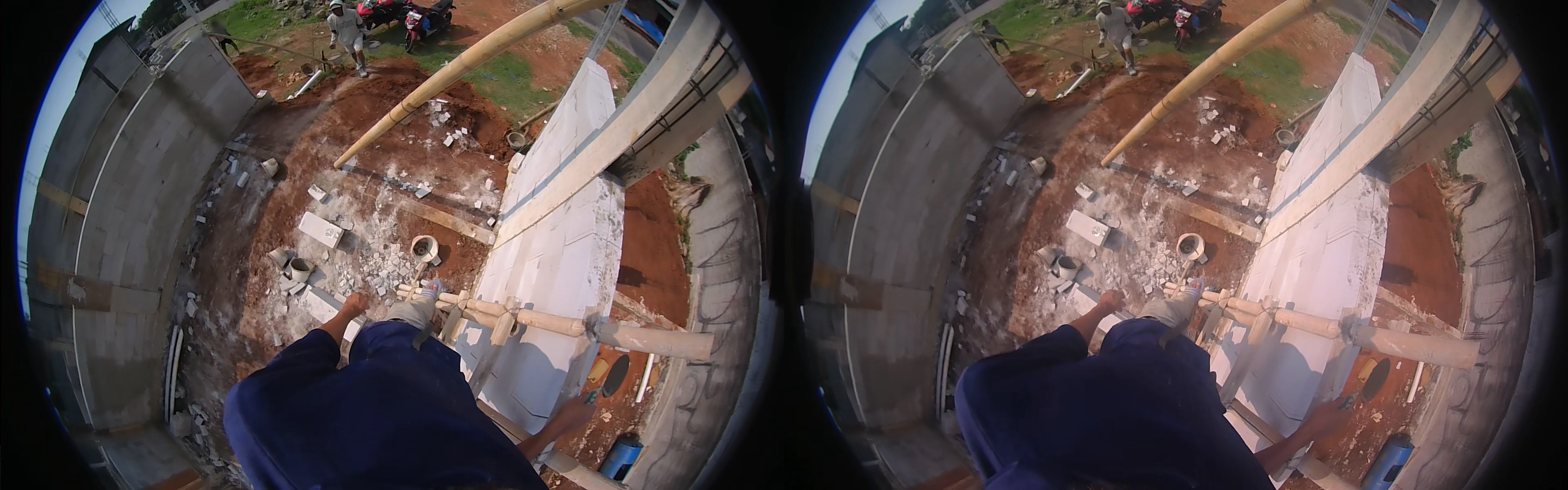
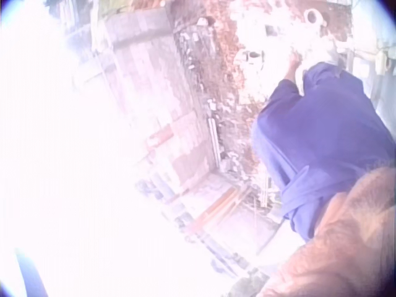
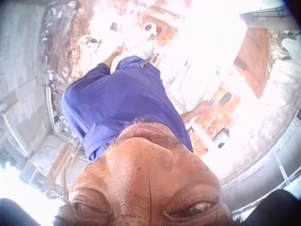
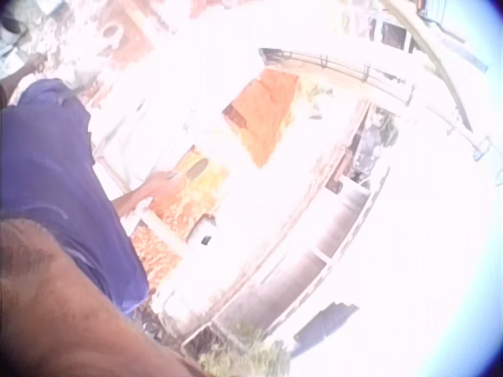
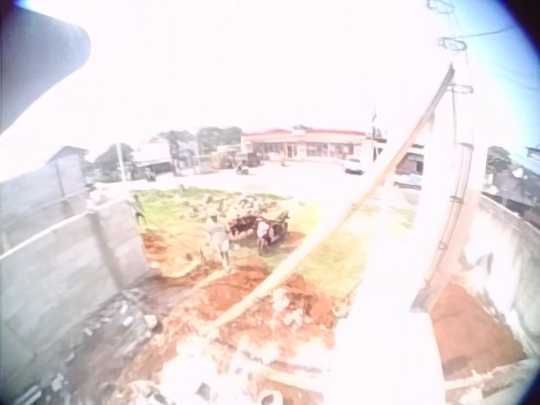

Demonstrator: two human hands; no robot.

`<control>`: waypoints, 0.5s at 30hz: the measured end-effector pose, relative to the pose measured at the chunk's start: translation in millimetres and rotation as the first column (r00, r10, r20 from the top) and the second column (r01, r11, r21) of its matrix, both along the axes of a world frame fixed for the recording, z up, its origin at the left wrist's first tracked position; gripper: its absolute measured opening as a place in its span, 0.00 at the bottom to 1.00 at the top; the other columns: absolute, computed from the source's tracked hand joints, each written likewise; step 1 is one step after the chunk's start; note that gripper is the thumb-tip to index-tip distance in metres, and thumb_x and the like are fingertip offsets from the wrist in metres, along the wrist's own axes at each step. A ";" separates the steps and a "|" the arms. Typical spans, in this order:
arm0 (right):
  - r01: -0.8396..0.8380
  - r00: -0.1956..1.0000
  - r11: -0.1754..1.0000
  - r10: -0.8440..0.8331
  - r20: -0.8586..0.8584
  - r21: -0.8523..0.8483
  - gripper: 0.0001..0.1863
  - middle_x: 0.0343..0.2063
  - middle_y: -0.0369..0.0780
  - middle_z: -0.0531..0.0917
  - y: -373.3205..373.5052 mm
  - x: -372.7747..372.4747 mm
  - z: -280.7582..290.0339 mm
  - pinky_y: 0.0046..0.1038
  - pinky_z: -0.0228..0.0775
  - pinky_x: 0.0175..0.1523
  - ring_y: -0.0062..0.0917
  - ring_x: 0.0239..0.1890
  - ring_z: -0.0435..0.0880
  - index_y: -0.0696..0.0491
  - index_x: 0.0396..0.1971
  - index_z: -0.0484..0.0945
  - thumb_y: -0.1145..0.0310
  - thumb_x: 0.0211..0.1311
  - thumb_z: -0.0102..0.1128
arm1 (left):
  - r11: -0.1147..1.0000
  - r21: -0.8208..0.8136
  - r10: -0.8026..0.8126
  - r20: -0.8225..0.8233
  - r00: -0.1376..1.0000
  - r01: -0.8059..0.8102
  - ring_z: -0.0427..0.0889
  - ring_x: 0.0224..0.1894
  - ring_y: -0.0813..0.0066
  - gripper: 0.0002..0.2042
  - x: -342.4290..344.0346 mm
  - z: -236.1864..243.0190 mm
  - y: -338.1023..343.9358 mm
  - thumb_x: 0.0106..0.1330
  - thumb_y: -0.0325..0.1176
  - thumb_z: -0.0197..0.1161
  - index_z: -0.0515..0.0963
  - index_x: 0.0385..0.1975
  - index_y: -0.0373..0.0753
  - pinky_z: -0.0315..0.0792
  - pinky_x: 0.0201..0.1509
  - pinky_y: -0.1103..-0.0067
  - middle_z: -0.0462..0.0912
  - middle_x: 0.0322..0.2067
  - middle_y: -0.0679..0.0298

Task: The person scoops wet cement from a head pan using a trowel and applies it to a vertical concrete pillar. They repeatedly transfer material from one pan to another and smooth the surface of the pillar.

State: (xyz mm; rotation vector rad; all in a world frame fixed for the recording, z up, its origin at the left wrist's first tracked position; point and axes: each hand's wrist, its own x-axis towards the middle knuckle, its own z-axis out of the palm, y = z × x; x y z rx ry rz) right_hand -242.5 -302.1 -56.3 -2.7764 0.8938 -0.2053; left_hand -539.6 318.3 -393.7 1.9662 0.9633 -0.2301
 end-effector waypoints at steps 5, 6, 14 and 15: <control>-0.003 1.000 0.997 0.002 -0.015 -0.081 0.27 0.47 0.56 0.84 -10.1 -3.8 -5.5 0.46 0.79 0.50 0.52 0.46 0.86 0.64 0.54 0.77 0.51 0.77 0.56 | 1.000 0.020 0.018 -0.245 0.969 -0.014 0.90 0.28 0.68 0.15 47.5 -5.3 -0.6 0.67 0.44 0.64 0.90 0.46 0.44 0.84 0.36 0.69 0.92 0.34 0.59; -0.014 1.000 0.997 0.016 0.021 -0.070 0.27 0.47 0.56 0.84 -9.9 -0.9 -5.9 0.46 0.79 0.51 0.52 0.46 0.86 0.63 0.55 0.77 0.51 0.77 0.55 | 0.995 0.009 -0.090 -0.312 0.946 0.098 0.90 0.29 0.68 0.14 57.7 -2.9 1.8 0.65 0.42 0.66 0.91 0.44 0.46 0.84 0.38 0.69 0.92 0.33 0.60; -0.014 0.998 0.999 0.016 0.059 -0.038 0.23 0.33 0.59 0.85 28.9 -4.4 32.0 0.53 0.72 0.44 0.55 0.38 0.85 0.66 0.36 0.84 0.56 0.74 0.57 | 0.898 0.129 -0.355 -0.350 0.867 0.420 0.90 0.40 0.56 0.12 102.8 3.2 21.5 0.57 0.42 0.69 0.92 0.34 0.44 0.82 0.48 0.63 0.91 0.35 0.56; 0.008 1.000 0.999 -0.007 0.007 -0.043 0.24 0.32 0.59 0.85 20.6 -4.9 31.1 0.54 0.72 0.44 0.56 0.38 0.85 0.67 0.35 0.84 0.57 0.74 0.57 | 0.925 0.067 -0.333 -0.335 0.881 0.375 0.90 0.41 0.53 0.14 127.3 7.4 23.9 0.56 0.43 0.69 0.91 0.34 0.40 0.81 0.49 0.61 0.91 0.36 0.52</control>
